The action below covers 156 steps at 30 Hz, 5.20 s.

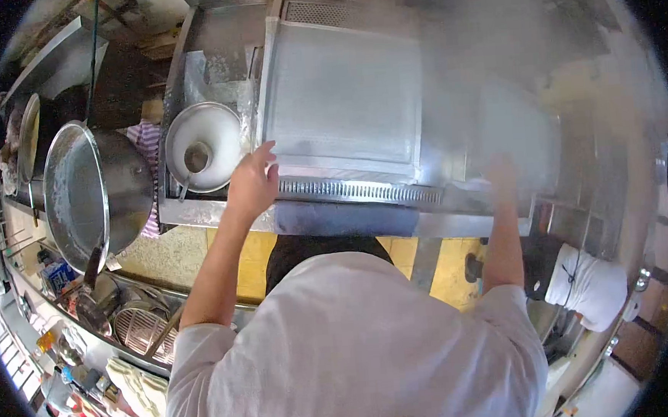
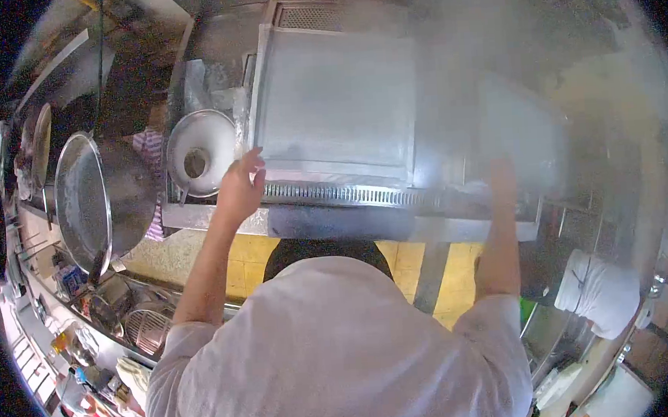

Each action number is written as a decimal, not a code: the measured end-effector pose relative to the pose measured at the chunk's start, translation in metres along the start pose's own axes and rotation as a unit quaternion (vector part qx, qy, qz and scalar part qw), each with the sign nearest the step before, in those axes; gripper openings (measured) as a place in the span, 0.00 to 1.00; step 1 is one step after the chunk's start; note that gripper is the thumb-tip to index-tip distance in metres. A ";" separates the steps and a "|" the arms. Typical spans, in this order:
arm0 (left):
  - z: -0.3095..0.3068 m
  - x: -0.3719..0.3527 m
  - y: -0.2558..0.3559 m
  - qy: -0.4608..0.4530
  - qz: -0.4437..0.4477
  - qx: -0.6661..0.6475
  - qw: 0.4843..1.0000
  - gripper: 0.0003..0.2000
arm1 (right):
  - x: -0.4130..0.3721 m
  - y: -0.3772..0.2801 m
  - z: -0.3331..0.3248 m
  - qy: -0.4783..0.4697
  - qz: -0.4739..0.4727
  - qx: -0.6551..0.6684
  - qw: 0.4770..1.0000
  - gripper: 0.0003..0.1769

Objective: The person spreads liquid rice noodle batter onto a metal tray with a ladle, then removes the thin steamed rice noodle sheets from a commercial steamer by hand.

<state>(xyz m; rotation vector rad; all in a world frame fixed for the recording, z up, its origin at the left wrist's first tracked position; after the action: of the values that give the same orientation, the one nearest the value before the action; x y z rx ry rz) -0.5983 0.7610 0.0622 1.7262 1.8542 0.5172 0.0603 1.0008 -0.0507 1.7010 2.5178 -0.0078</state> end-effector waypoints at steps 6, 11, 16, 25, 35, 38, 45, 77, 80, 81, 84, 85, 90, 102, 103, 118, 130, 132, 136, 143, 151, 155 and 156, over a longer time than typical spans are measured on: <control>0.025 -0.030 0.008 0.021 -0.056 -0.047 0.997 0.14 | 0.058 -0.008 -0.008 -0.219 0.096 -0.132 0.962 0.23; 0.062 -0.043 0.006 -0.124 -0.154 -0.052 0.979 0.10 | 0.196 -0.134 -0.056 -0.009 -0.027 0.179 0.983 0.31; 0.085 -0.075 0.006 0.019 -0.158 -0.060 0.985 0.10 | 0.288 -0.250 -0.092 -0.169 0.078 0.243 0.952 0.35; 0.063 -0.120 0.000 0.102 -0.175 -0.157 0.966 0.09 | 0.334 -0.304 -0.115 -0.152 0.019 0.026 0.988 0.43; 0.043 -0.158 -0.023 0.135 -0.115 -0.182 0.967 0.10 | 0.072 -0.311 -0.063 -0.255 0.151 0.081 0.952 0.61; 0.036 -0.177 -0.023 0.141 -0.084 -0.168 0.972 0.10 | 0.040 -0.296 -0.043 -0.225 0.188 0.126 0.948 0.57; 0.019 -0.221 -0.032 0.145 -0.039 -0.140 0.979 0.09 | 0.114 -0.400 -0.076 -0.103 -0.044 0.387 0.915 0.22; 0.011 -0.176 0.029 0.070 -0.089 -0.107 0.988 0.10 | 0.042 -0.102 -0.084 -0.014 0.147 0.092 0.985 0.16; 0.016 -0.170 0.029 0.091 -0.037 -0.106 0.990 0.10 | 0.068 0.034 0.113 -0.119 -0.083 -0.186 0.972 0.18; 0.012 -0.171 0.031 0.088 -0.042 -0.100 0.990 0.11 | 0.043 -0.022 0.041 -0.190 -0.051 -0.190 0.962 0.19; 0.000 -0.185 0.027 0.135 -0.037 -0.088 0.986 0.11 | 0.027 -0.063 -0.042 -0.064 0.120 -0.030 0.990 0.21; -0.004 -0.190 0.022 0.116 -0.071 -0.087 0.987 0.12 | 0.017 -0.108 -0.087 -0.031 0.161 -0.015 0.986 0.22; -0.028 -0.222 -0.025 0.145 -0.110 -0.087 0.979 0.11 | 0.034 -0.311 -0.137 0.009 -0.079 0.249 0.965 0.11; -0.223 -0.410 -0.121 0.444 -0.132 -0.113 0.879 0.14 | -0.145 -0.882 -0.346 -0.016 -0.610 0.330 0.721 0.41; -0.235 -0.419 -0.131 0.434 -0.162 -0.101 0.881 0.15 | -0.162 -0.907 -0.354 -0.008 -0.652 0.265 0.710 0.40; -0.243 -0.394 -0.216 0.349 -0.181 -0.020 0.919 0.18 | -0.069 -0.995 -0.401 0.054 -0.503 -0.136 0.852 0.17; -0.233 -0.384 -0.225 0.418 -0.140 -0.117 0.890 0.15 | -0.107 -0.945 -0.411 -0.099 -0.516 -0.244 0.815 0.13; -0.232 -0.383 -0.226 0.418 -0.134 -0.126 0.890 0.15 | -0.110 -0.950 -0.385 -0.066 -0.531 -0.194 0.822 0.12; -0.233 -0.385 -0.222 0.415 -0.154 -0.118 0.889 0.14 | -0.086 -0.952 -0.341 -0.032 -0.502 -0.190 0.843 0.08; -0.232 -0.384 -0.223 0.423 -0.173 -0.118 0.882 0.14 | -0.104 -0.951 -0.407 -0.078 -0.530 -0.260 0.804 0.13; -0.233 -0.390 -0.218 0.423 -0.180 -0.093 0.883 0.14 | -0.077 -0.958 -0.357 -0.050 -0.528 -0.177 0.829 0.13; -0.232 -0.388 -0.217 0.408 -0.190 -0.092 0.888 0.14 | -0.081 -0.952 -0.393 -0.057 -0.528 -0.244 0.811 0.13; -0.232 -0.389 -0.217 0.408 -0.193 -0.089 0.888 0.14 | -0.088 -0.951 -0.402 -0.079 -0.529 -0.257 0.805 0.13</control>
<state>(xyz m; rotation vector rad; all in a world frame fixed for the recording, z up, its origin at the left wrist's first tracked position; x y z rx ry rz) -0.9027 0.3736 0.1592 1.0122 2.5221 1.3383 -0.8201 0.5875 0.3059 -0.0020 2.6105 0.3782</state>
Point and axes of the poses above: each hand's wrist, its own x-axis towards the middle knuckle, its own z-axis out of the palm, y = z × x, the point moved 8 cm from there along x, towards the middle knuckle, and after that the axes turned 14 degrees about -y, right-handed, at the moved point
